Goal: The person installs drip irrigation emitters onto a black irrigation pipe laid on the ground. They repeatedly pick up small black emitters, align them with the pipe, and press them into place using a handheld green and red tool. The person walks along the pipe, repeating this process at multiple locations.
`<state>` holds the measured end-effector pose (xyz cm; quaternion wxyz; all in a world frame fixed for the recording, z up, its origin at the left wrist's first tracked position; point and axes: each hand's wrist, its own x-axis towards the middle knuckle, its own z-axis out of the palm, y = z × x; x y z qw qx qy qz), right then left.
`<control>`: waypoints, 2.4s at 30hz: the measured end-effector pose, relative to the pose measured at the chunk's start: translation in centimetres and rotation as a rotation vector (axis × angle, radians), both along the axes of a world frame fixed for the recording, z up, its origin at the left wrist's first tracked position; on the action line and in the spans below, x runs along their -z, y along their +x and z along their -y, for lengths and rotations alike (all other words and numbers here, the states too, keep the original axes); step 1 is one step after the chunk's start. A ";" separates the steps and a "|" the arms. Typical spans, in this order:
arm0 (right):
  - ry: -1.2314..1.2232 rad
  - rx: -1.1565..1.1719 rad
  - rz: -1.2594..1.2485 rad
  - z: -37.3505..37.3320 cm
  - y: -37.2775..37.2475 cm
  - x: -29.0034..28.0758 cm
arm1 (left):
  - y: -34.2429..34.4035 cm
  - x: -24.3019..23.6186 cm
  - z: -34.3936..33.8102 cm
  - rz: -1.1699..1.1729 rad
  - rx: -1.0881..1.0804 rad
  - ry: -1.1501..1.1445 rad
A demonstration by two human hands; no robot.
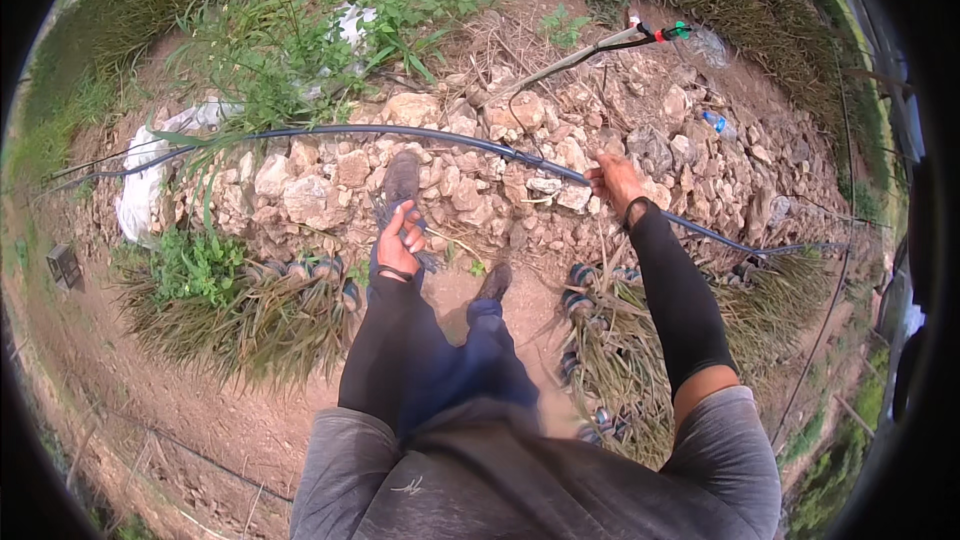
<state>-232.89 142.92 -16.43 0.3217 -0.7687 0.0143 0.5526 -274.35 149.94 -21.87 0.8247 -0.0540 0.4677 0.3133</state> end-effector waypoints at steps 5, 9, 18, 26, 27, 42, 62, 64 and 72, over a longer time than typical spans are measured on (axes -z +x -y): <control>-0.159 -0.013 -0.056 26.3 -9.1 4.1 | -3.0 -4.2 2.6 -0.016 -0.026 0.004; -0.217 0.007 -0.132 40.1 -18.6 4.1 | -7.0 -10.9 7.2 -0.023 -0.041 0.076; 0.199 -0.498 0.183 60.9 -24.0 11.4 | -7.5 -20.0 23.9 0.057 0.084 0.073; 0.064 0.140 0.002 54.2 -15.8 -3.4 | -4.9 -22.0 31.6 0.007 0.245 0.040; 0.076 0.119 0.025 54.5 -15.6 -3.5 | -4.6 -22.5 31.9 0.015 0.259 0.041; 0.243 -0.864 0.178 65.3 -22.6 1.0 | -11.4 -24.1 39.0 0.135 0.415 0.102; 0.596 -1.683 -0.173 43.4 -76.6 -21.9 | -49.9 -23.2 59.6 0.154 -0.945 0.183; 0.823 -1.986 -0.035 45.5 -81.7 -21.6 | -52.4 -23.7 62.2 0.042 -1.075 0.190; 0.749 -2.339 -0.591 47.2 -89.3 -19.4 | -54.5 -23.3 68.9 0.076 -1.490 0.271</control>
